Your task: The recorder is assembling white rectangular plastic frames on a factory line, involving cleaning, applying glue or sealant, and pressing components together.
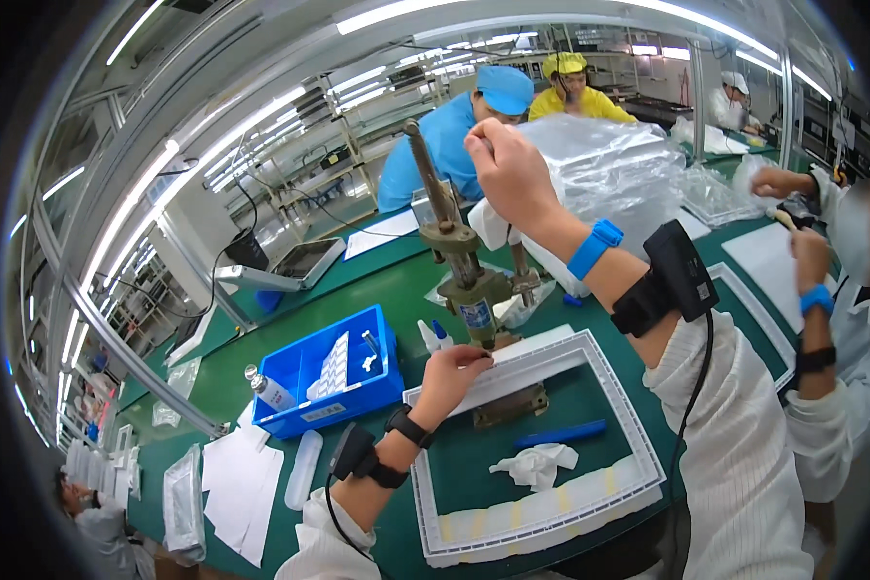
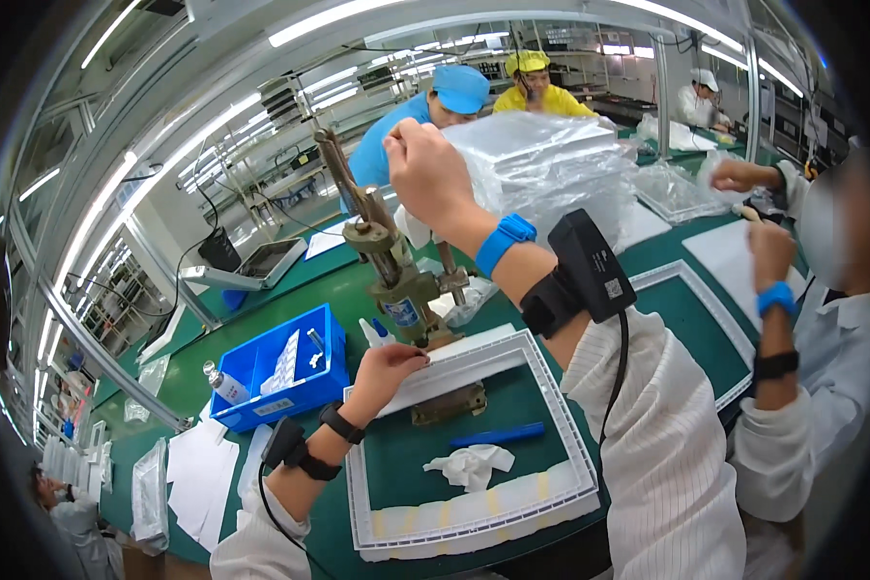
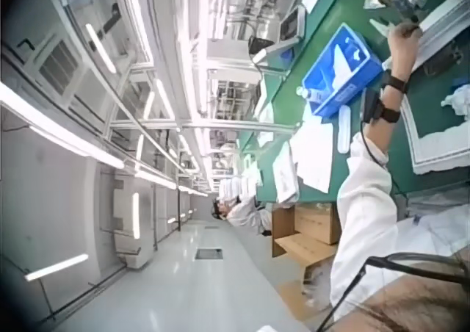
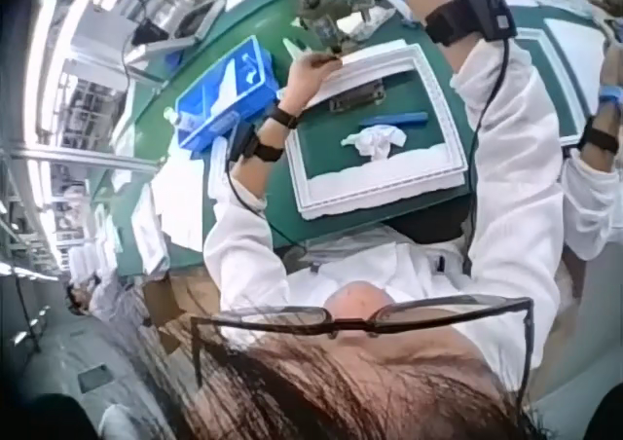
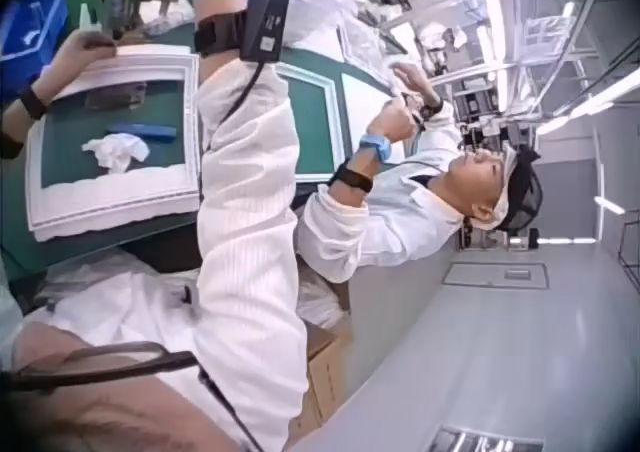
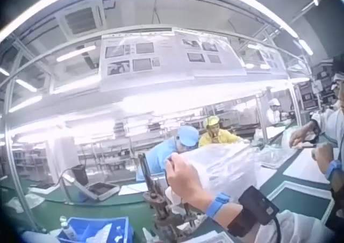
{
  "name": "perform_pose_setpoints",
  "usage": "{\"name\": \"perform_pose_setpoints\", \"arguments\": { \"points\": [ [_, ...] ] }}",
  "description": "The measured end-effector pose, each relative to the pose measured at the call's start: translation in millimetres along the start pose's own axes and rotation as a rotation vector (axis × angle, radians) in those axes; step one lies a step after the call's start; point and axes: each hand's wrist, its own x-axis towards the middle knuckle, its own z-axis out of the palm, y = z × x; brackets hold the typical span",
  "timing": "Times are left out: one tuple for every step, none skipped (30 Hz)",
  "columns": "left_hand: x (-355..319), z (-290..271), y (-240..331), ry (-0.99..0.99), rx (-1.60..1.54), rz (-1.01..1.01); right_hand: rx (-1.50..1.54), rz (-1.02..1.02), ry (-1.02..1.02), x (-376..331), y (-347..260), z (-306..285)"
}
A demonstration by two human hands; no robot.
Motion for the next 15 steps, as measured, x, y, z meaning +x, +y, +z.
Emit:
{"name": "perform_pose_setpoints", "arguments": {
  "points": [
    [0.0, 2.8, 2.2, -0.002, 0.002, 0.008, 0.028, -0.015, 0.036, -1.0, -2.1, 0.5],
    [-0.7, 4.8, 2.5, -0.004, 0.004, 0.015, 0.03, -0.006, 0.04, -1.2, -4.3, 1.1],
    [1.6, 7.1, -5.2, 0.012, -0.012, 0.021, 0.034, -0.013, 0.05, -0.8, -6.7, 1.7],
    [1.6, 8.6, -4.1, 0.005, -0.009, 0.014, 0.037, -0.016, 0.057, -1.4, -6.1, 2.2],
    [1.9, 9.5, -2.9, 0.006, 0.025, -0.01, 0.051, -0.001, 0.052, -2.3, -6.0, 2.7],
    [2.1, 9.8, -1.6, 0.009, 0.058, -0.033, 0.051, 0.008, 0.053, -3.1, -6.6, 3.1],
    [1.7, 10.7, -0.2, 0.003, 0.057, -0.04, 0.056, -0.005, 0.062, -4.4, -5.4, 3.6],
    [1.2, 10.4, 1.5, 0.006, 0.071, -0.046, 0.062, -0.02, 0.071, -5.4, -4.4, 3.4],
    [1.3, 10.5, 2.2, 0.01, 0.086, -0.052, 0.061, -0.014, 0.067, -6.0, -3.4, 2.6],
    [0.6, 10.4, 2.3, 0.008, 0.085, -0.058, 0.064, -0.016, 0.067, -6.5, -3.5, 2.1],
    [0.2, 10.3, 2.3, 0.003, 0.067, -0.053, 0.068, -0.018, 0.067, -6.7, -3.9, 1.8],
    [-0.2, 10.4, 2.5, -0.001, 0.048, -0.048, 0.069, -0.014, 0.064, -6.5, -4.2, 1.2],
    [-1.3, 10.1, 2.7, -0.001, 0.049, -0.053, 0.063, -0.029, 0.074, -6.4, -4.7, 1.1],
    [-2.3, 10.8, 3.6, 0.012, 0.056, -0.042, 0.058, -0.045, 0.085, -6.7, -5.3, 0.5],
    [-3.0, 11.7, 4.0, 0.026, 0.062, -0.029, 0.059, -0.042, 0.084, -8.0, -5.9, -0.4]
  ]
}}
